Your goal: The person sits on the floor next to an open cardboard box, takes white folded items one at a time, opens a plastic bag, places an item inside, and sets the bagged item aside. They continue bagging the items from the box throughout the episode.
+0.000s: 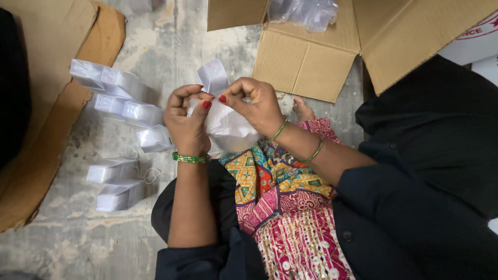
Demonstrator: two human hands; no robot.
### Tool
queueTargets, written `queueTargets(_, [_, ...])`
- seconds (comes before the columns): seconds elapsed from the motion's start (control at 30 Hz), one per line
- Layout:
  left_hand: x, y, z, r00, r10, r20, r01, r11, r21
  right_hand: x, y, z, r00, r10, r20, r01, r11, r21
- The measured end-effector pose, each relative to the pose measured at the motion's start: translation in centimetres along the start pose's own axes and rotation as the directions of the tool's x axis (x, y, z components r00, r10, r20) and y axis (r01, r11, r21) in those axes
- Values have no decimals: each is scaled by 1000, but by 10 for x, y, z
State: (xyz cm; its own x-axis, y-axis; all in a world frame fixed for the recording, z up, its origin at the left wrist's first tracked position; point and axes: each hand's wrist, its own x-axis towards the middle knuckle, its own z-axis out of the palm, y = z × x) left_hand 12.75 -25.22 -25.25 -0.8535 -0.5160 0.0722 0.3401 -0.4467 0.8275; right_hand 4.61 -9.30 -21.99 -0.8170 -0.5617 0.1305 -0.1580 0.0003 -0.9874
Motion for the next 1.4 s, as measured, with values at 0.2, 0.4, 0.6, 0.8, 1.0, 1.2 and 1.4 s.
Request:
queueTargets(0.2, [-1, 6, -3, 963, -247, 104, 258, 960, -111, 7, -1, 1, 997, -46, -54, 40, 994, -101])
queueTargets(0.4, [0, 7, -2, 958, -286, 18, 287, 955, -81, 11, -8, -5, 998, 13, 57, -14, 1000, 18])
queueTargets(0.6, [1, -2, -2, 962, -274, 15, 274, 957, -101, 8, -13, 0, 996, -75, 51, 64, 979, 191])
queueTargets(0.8, [2, -9, 1, 961, -272, -45, 274, 961, 45, 11, 0, 7, 997, 83, -9, -76, 949, 306])
queueTargets(1.0, [2, -8, 3, 973, -230, -30, 232, 962, 146, 12, 10, 2, 987, 161, 5, -153, 930, 335])
queueTargets(1.2, [2, -16, -2, 958, -287, 1, 280, 934, 222, 14, 9, 3, 992, 94, 83, -120, 896, 427])
queueTargets(1.4, [2, -20, 1, 955, -297, -6, 297, 955, 17, 10, -3, -11, 888, 188, 420, -381, 813, 440])
